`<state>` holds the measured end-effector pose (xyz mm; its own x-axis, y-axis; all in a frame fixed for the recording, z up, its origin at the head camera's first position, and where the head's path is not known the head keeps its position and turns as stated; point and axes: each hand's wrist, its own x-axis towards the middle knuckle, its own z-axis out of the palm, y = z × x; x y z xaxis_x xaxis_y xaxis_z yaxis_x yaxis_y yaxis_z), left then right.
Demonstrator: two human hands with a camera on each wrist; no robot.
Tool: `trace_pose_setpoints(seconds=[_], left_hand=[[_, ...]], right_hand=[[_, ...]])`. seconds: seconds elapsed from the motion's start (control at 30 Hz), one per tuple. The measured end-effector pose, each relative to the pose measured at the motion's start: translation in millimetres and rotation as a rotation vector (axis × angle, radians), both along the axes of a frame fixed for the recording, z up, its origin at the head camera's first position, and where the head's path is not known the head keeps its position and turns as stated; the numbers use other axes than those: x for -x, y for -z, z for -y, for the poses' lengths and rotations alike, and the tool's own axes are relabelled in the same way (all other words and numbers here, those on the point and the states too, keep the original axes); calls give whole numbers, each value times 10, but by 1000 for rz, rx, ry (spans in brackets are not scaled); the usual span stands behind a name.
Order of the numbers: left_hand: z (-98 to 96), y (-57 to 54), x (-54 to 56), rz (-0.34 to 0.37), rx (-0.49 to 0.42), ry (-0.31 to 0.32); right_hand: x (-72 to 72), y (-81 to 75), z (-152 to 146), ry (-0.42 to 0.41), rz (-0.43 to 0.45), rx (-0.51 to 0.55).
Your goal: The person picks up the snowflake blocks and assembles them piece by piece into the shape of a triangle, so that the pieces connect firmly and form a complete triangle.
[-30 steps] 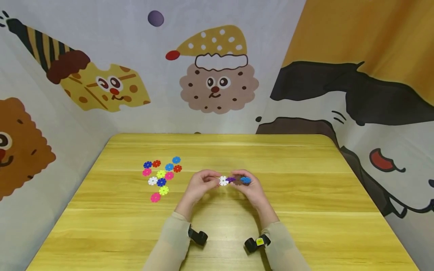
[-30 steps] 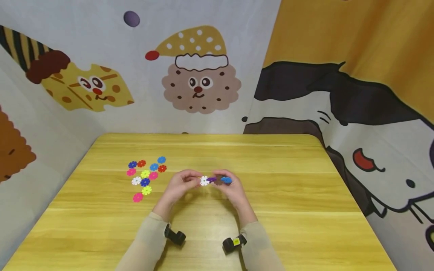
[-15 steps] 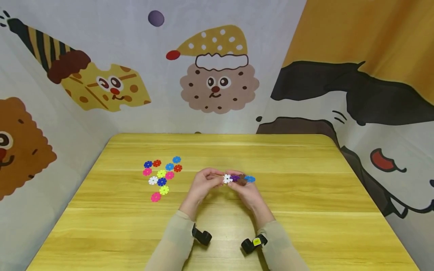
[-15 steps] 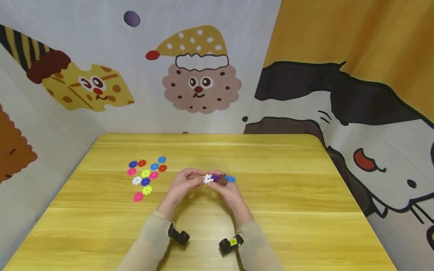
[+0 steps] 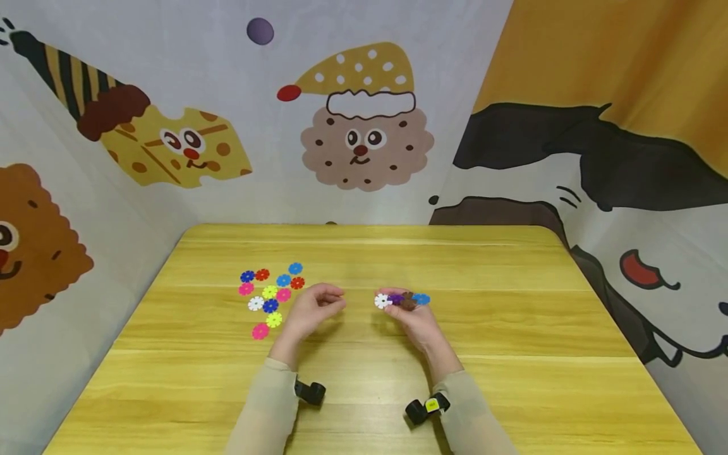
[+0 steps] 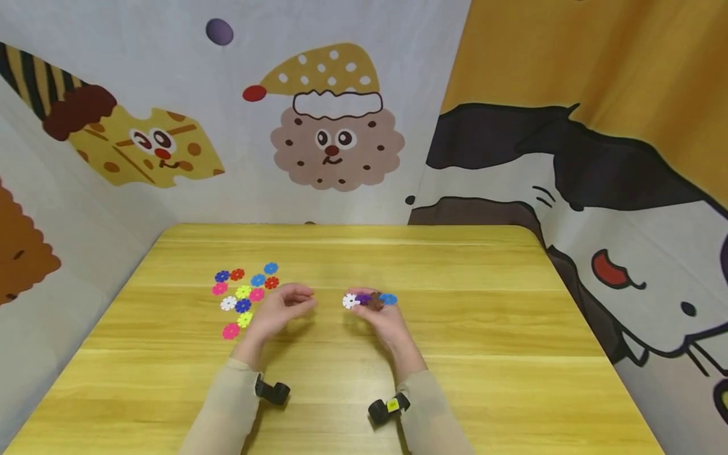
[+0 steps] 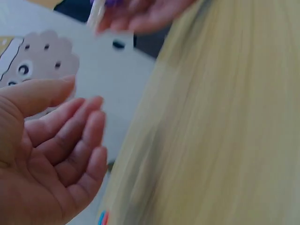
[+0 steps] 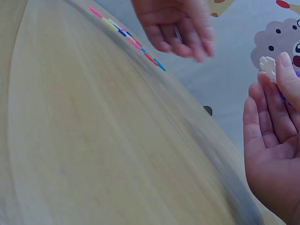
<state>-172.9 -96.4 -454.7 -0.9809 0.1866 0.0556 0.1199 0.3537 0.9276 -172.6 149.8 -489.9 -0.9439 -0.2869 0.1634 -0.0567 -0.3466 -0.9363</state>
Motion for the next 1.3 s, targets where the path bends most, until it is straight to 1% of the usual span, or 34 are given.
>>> trace_pose_setpoints(seconds=[0.1,0.13,0.2,0.27,0.4,0.5,0.57,0.67,0.83,0.93,1.07,1.17,1.2,1.3], left_hand=[[232,14,-2,-60,122,-12],[312,18,-3,-74,144,-19],[477,33,-6,-87,155,-46],[647,51,-9,-94,149,-85],[955,53,-40,-50,136,-165],[1146,46,-76,-21,150,-192],[1252,44,-104,-13,157,-193],[1394,63,-143,-11,159,-167],[1585,141,-203,-12,141,-66],[1667,192,-235,-6,124,-16],[1739,249,-252,18,109,19],[1769,284,-249,17,126,45],[1773,295,-247,8,138,48],[1779,323,-238,-13,132,78]], right_hand=[[-5,-2,-5,-1,19,20],[-6,-2,-5,-2,22,26],[-8,2,-5,-3,25,34],[-8,11,-3,-8,24,30],[-14,21,1,-20,11,-9],[-22,13,1,-25,3,-31],[-25,9,1,-26,1,-34],[-18,17,3,-23,-5,-37],[-5,25,2,-22,-6,-38],[-1,26,-3,-25,-10,-37],[2,31,-12,-16,-16,-34],[1,31,-16,-12,-11,-25],[2,33,-16,-12,-8,-21],[3,30,-19,-9,-1,-13]])
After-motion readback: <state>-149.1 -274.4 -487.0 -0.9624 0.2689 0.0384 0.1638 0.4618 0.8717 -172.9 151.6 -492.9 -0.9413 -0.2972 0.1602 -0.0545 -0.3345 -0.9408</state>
